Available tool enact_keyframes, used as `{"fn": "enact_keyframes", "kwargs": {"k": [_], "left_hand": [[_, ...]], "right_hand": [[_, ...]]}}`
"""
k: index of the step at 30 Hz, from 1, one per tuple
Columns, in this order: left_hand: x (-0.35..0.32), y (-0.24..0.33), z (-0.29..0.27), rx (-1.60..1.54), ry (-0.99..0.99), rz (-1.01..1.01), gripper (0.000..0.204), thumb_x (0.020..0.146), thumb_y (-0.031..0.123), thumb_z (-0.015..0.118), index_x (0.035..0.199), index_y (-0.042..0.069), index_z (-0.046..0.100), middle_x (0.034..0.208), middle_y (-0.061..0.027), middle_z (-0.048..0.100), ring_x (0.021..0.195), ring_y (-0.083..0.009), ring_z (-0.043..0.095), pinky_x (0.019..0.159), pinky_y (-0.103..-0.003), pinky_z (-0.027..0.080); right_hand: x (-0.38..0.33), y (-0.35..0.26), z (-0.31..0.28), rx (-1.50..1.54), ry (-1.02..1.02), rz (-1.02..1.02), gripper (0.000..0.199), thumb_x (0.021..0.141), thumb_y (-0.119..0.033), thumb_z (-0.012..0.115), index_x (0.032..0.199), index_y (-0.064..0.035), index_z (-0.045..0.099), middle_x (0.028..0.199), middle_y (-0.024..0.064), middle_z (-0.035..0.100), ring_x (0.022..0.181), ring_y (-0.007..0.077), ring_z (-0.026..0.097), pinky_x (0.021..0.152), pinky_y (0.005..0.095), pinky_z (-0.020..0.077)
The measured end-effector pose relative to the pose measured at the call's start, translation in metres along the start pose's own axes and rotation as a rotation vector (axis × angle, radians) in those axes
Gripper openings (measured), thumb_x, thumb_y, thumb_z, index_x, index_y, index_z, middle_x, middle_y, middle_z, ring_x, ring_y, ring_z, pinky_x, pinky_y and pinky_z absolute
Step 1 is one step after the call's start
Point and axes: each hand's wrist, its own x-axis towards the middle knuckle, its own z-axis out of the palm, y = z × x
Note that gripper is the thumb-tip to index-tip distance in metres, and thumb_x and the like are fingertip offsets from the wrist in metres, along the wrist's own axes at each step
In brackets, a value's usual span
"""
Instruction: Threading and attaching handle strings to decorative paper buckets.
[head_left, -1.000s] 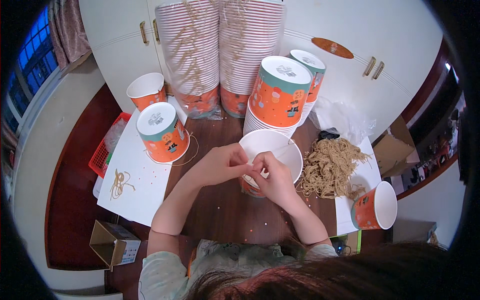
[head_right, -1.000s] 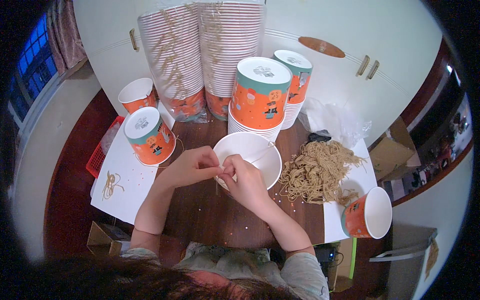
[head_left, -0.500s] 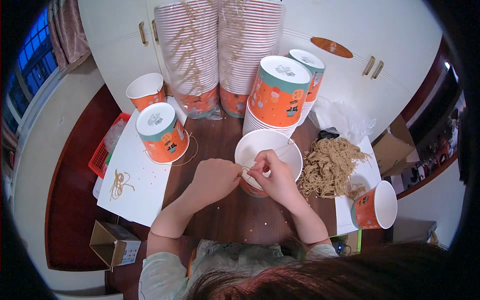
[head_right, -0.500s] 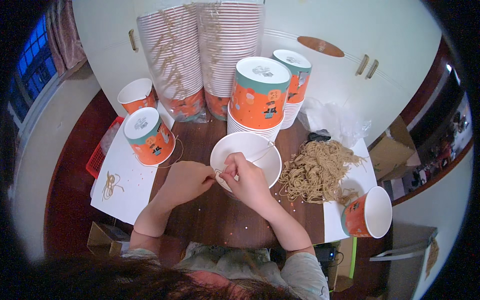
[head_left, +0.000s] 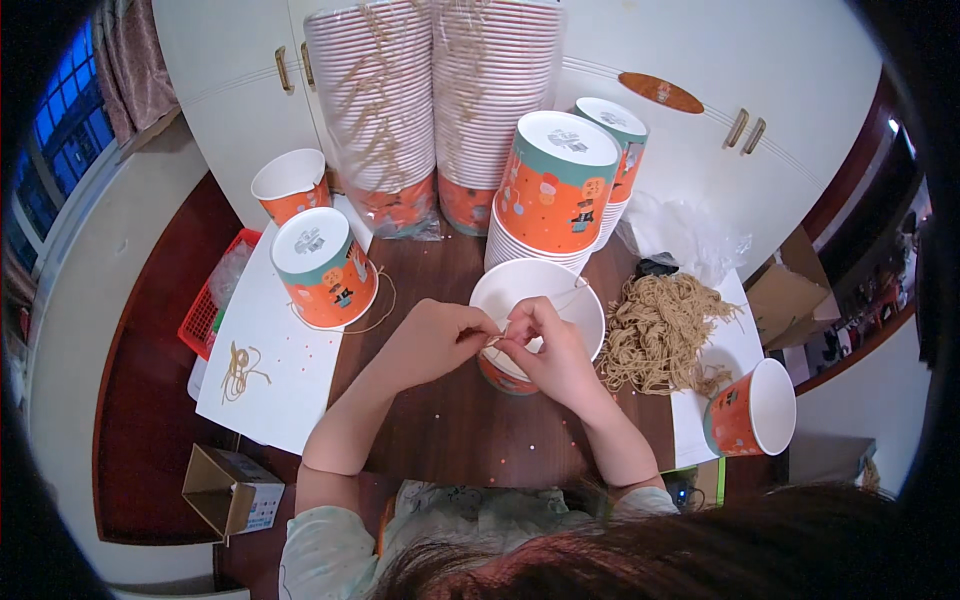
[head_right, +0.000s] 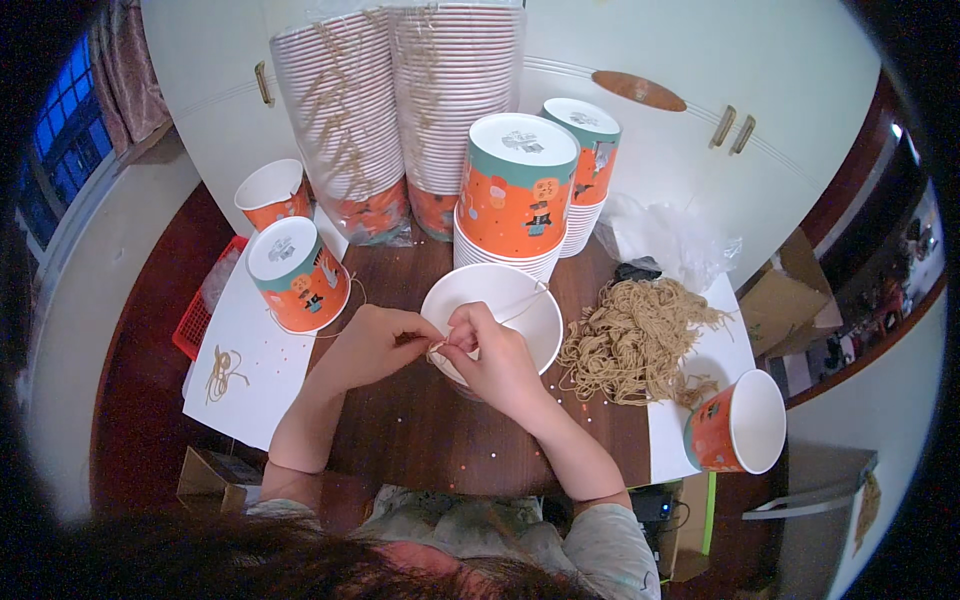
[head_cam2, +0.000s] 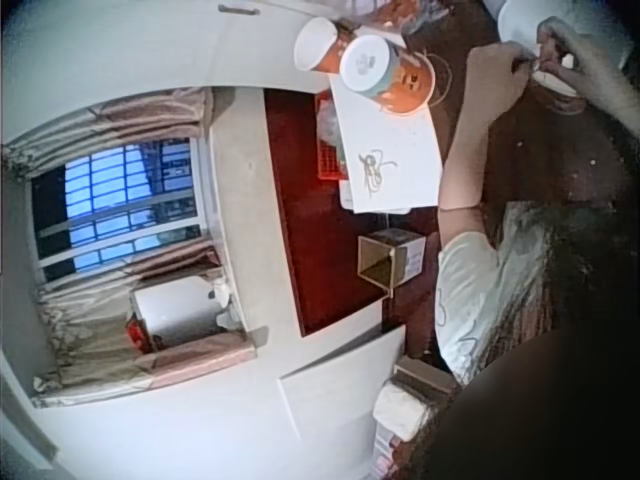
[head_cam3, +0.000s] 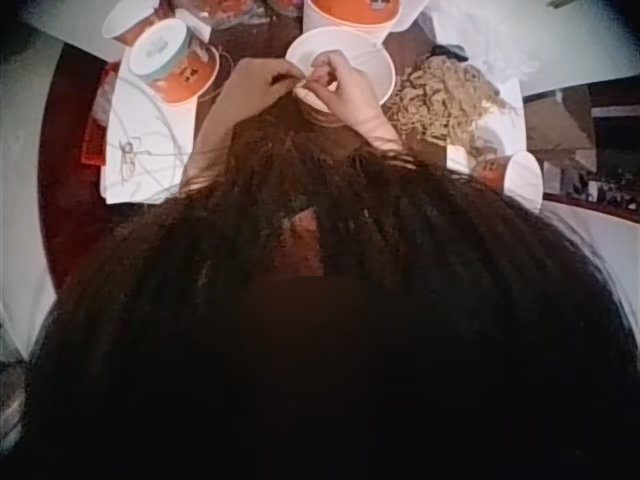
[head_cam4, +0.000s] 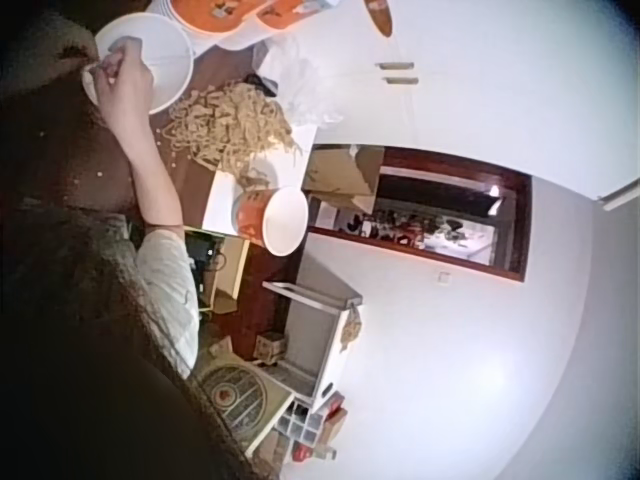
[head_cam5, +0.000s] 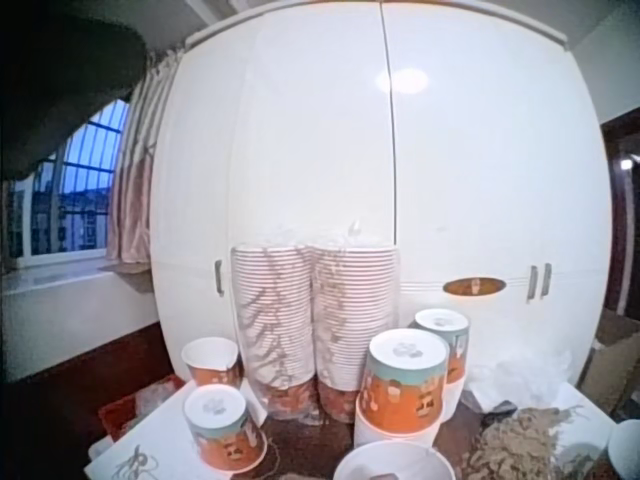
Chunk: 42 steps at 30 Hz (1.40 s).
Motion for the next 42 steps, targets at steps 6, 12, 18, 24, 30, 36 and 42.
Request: {"fn": "enact_keyframes", "kwargs": {"k": [6,12,18,24,30,36,42], "left_hand": [[0.001,-0.012,0.001,-0.258,-0.091,-0.115,0.015,0.073,0.008,0.06,0.087,0.002,0.064,0.071,-0.0086,0.064,0.063,-0.0121,0.061,0.057,-0.025,0.047],[0.003,-0.011,0.004,-0.286,-0.057,-0.075,0.013,0.073,0.006,0.062,0.085,0.001,0.063,0.071,-0.0073,0.064,0.064,-0.009,0.06,0.058,-0.023,0.047],[0.004,-0.012,0.002,-0.383,-0.072,-0.079,0.022,0.074,0.003,0.059,0.096,0.003,0.058,0.071,-0.0015,0.061,0.065,-0.0058,0.055,0.057,-0.021,0.044],[0.006,-0.007,-0.005,-0.574,-0.215,-0.077,0.036,0.076,0.001,0.057,0.11,0.006,0.048,0.074,-0.0005,0.059,0.071,-0.0051,0.053,0.066,-0.021,0.041],[0.009,-0.014,-0.003,-0.74,-0.251,-0.125,0.035,0.077,0.002,0.057,0.109,0.005,0.045,0.077,-0.0038,0.062,0.073,-0.0068,0.056,0.066,-0.021,0.042],[0.009,-0.017,-0.001,-0.707,-0.256,-0.143,0.035,0.077,0.002,0.057,0.11,0.005,0.044,0.077,-0.0045,0.063,0.073,-0.0069,0.057,0.065,-0.02,0.042],[0.009,-0.011,-0.004,-0.669,-0.258,-0.128,0.035,0.077,0.003,0.058,0.11,0.004,0.044,0.078,-0.0054,0.064,0.073,-0.0066,0.057,0.065,-0.02,0.042]], "right_hand": [[0.001,0.001,-0.001,-0.012,0.005,-0.007,0.029,0.073,0.0,0.065,0.092,-0.0019,0.043,0.068,0.0038,0.056,0.063,0.0093,0.056,0.057,0.0226,0.0457],[0.002,-0.002,-0.002,-0.012,0.012,0.022,0.027,0.074,0.0,0.064,0.091,-0.0027,0.044,0.067,0.003,0.056,0.061,0.0089,0.056,0.054,0.0213,0.0434],[0.005,0.002,-0.012,-0.136,-0.07,-0.046,0.034,0.071,-0.005,0.068,0.096,-0.0035,0.045,0.078,0.0038,0.058,0.074,0.0099,0.056,0.059,0.0227,0.0437],[0.012,0.003,-0.015,-0.267,0.078,-0.428,0.038,0.07,-0.008,0.066,0.102,-0.0055,0.045,0.077,0.0074,0.057,0.07,0.0189,0.058,0.059,0.0277,0.0456],[0.005,0.02,-0.022,0.202,-0.274,-0.045,0.036,0.072,-0.005,0.063,0.103,-0.0045,0.046,0.068,0.0019,0.053,0.062,0.0082,0.051,0.053,0.0228,0.0398],[0.005,0.013,-0.02,0.123,-0.177,-0.047,0.019,0.071,-0.004,0.063,0.089,-0.0059,0.056,0.063,0.0,0.047,0.051,0.0045,0.04,0.045,0.022,0.0321],[0.006,0.01,-0.019,0.043,-0.15,-0.09,0.01,0.069,-0.005,0.063,0.078,-0.0065,0.058,0.066,0.0014,0.049,0.05,0.0069,0.041,0.045,0.022,0.0328]]}}
